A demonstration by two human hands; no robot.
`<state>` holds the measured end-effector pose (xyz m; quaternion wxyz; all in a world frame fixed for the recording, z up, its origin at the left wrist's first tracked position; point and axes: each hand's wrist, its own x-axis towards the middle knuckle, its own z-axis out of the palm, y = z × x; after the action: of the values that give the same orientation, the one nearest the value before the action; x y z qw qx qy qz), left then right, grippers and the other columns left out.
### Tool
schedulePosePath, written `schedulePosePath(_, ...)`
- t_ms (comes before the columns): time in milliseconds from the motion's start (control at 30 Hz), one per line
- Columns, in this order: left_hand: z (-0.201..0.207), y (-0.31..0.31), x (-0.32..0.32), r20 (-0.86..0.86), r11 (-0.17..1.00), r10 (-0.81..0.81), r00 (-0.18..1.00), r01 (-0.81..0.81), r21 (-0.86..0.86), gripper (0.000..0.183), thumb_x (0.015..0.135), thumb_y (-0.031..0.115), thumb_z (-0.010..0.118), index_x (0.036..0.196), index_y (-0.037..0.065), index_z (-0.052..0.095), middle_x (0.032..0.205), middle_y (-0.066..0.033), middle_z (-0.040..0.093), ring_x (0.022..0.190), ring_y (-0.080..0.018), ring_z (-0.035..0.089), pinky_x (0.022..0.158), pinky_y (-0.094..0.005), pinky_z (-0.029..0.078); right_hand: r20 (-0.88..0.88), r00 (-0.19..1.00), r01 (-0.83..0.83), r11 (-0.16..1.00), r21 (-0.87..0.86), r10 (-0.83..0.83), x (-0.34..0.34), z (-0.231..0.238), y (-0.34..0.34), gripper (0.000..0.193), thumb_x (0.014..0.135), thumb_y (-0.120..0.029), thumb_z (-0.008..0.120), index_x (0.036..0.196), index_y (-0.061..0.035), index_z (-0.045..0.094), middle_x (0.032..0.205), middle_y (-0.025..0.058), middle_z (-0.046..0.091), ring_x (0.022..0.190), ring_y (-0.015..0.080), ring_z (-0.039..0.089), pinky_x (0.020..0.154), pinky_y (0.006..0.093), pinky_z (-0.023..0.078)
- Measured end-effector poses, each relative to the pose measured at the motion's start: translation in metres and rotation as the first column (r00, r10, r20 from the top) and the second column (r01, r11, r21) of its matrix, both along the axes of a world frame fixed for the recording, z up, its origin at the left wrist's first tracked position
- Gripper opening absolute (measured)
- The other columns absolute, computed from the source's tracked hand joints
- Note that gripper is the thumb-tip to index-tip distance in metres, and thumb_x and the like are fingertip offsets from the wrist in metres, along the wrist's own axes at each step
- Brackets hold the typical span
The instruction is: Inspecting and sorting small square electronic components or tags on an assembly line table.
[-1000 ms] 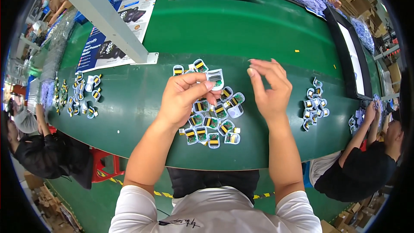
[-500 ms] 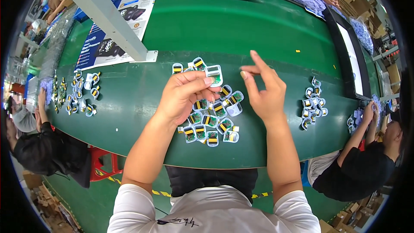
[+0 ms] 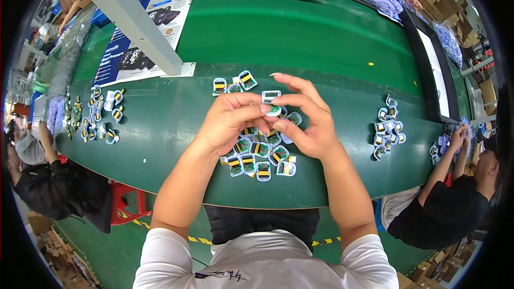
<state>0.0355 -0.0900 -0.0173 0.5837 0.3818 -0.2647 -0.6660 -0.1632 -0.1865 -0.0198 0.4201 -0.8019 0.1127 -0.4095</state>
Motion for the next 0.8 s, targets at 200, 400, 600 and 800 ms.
schedulePosePath(200, 0.000, 0.001, -0.001, 0.108, 0.999, -0.040, 0.993, 0.041, -0.007, 0.018, 0.097, 0.007, 0.070, 0.108, -0.005, 0.075, 0.092, -0.0135, 0.076, 0.073, -0.0182, 0.073, 0.069, -0.0315, 0.060, -0.047, 0.990, -0.124, 0.980, 0.157, 0.133, 0.000, -0.002, -0.003, 0.035, 0.092, -0.017, 0.075, 0.125, -0.0047, 0.075, 0.146, 0.0217, 0.062, 0.137, 0.0383, 0.057, 0.112, 0.0485, 0.046)
schedulePosePath(400, 0.003, 0.000, 0.000, 0.024, 0.995, -0.098, 0.995, 0.097, 0.029, 0.016, 0.096, 0.006, 0.070, 0.105, -0.006, 0.076, 0.090, -0.0168, 0.077, 0.075, -0.0195, 0.074, 0.072, -0.0308, 0.061, -0.087, 0.989, -0.124, 0.990, -0.064, 0.119, -0.002, -0.013, -0.021, 0.035, 0.091, -0.018, 0.076, 0.125, -0.0099, 0.078, 0.142, 0.0180, 0.066, 0.138, 0.0400, 0.056, 0.113, 0.0501, 0.045)
schedulePosePath(600, -0.005, -0.002, -0.005, 0.057, 0.998, -0.014, 0.998, 0.010, 0.065, 0.013, 0.095, 0.006, 0.069, 0.101, -0.005, 0.075, 0.090, -0.0181, 0.077, 0.075, -0.0204, 0.075, 0.073, -0.0313, 0.061, -0.099, 0.992, -0.092, 0.984, -0.152, 0.077, -0.006, -0.008, -0.030, 0.027, 0.087, -0.018, 0.079, 0.113, -0.0099, 0.083, 0.133, 0.0177, 0.071, 0.137, 0.0419, 0.056, 0.113, 0.0525, 0.044)
schedulePosePath(800, -0.001, -0.002, 0.010, 0.040, 0.997, 0.047, 0.998, -0.049, 0.053, 0.011, 0.096, 0.005, 0.069, 0.100, -0.003, 0.075, 0.090, -0.0167, 0.077, 0.076, -0.0221, 0.076, 0.078, -0.0360, 0.063, -0.052, 0.991, 0.115, 0.976, -0.182, -0.127, -0.032, -0.005, -0.049, 0.016, 0.091, -0.012, 0.073, 0.099, -0.0010, 0.082, 0.122, 0.0174, 0.075, 0.129, 0.0364, 0.063, 0.110, 0.0483, 0.048)
